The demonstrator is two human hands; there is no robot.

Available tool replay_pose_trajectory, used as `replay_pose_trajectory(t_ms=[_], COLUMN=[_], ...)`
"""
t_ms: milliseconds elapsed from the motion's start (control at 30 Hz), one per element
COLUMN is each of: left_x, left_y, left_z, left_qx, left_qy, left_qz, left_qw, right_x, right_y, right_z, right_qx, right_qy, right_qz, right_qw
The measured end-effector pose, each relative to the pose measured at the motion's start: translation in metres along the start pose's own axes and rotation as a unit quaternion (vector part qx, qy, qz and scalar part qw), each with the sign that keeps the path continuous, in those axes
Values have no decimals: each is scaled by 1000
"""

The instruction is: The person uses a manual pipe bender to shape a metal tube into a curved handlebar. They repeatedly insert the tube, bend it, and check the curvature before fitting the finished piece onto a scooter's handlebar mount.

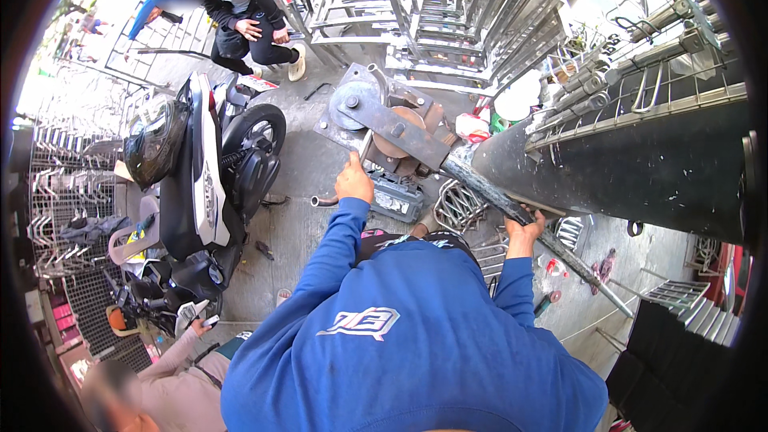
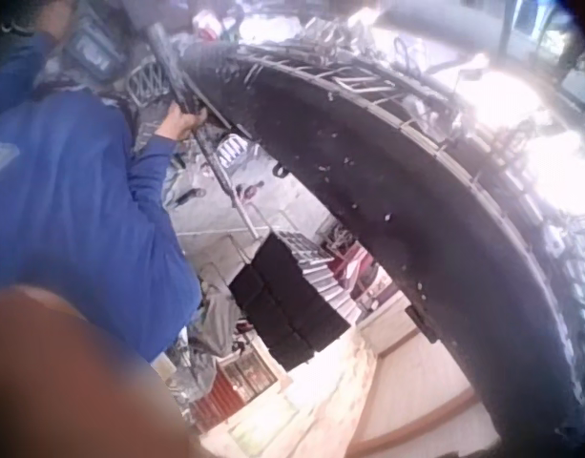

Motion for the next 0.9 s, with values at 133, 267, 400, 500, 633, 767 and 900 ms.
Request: replay_pose_trajectory(t_ms=[133, 267, 400, 500, 633, 767, 900], left_x=[-8, 5, 25, 30, 33, 41, 33], left_y=[-17, -16, -7, 6, 1, -4, -6], left_z=[-10, -10, 6, 15, 31, 49, 59], left_qx=[-25, -64, -66, -77, -16, 87, 180], left_qy=[-51, -15, 59, 110, 162, 287, 291], left_qz=[55, 54, -36, -101, -72, -94, -66], left_qw=[997, 996, 995, 986, 984, 949, 937], right_x=[6, 19, 24, 12, 21, 14, 14], right_y=[-7, -10, -1, -3, 0, -1, -4], right_z=[-9, -2, 18, 28, 24, 7, -15], right_qx=[23, 32, -9, 6, -35, -58, -67], right_qy=[-26, 22, 98, 73, 90, 12, 46], right_qz=[14, 45, 38, -16, 8, -68, -149], right_qw=[999, 998, 994, 997, 995, 996, 986])
Point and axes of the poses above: each hand's wrist, its own z-axis towards the middle knuckle, its own x-axis out of the palm, y = z × x, the point moved 10 cm from there along z, towards the middle knuckle, and after that the axes turned 8 degrees about z, right-handed, at the moved point
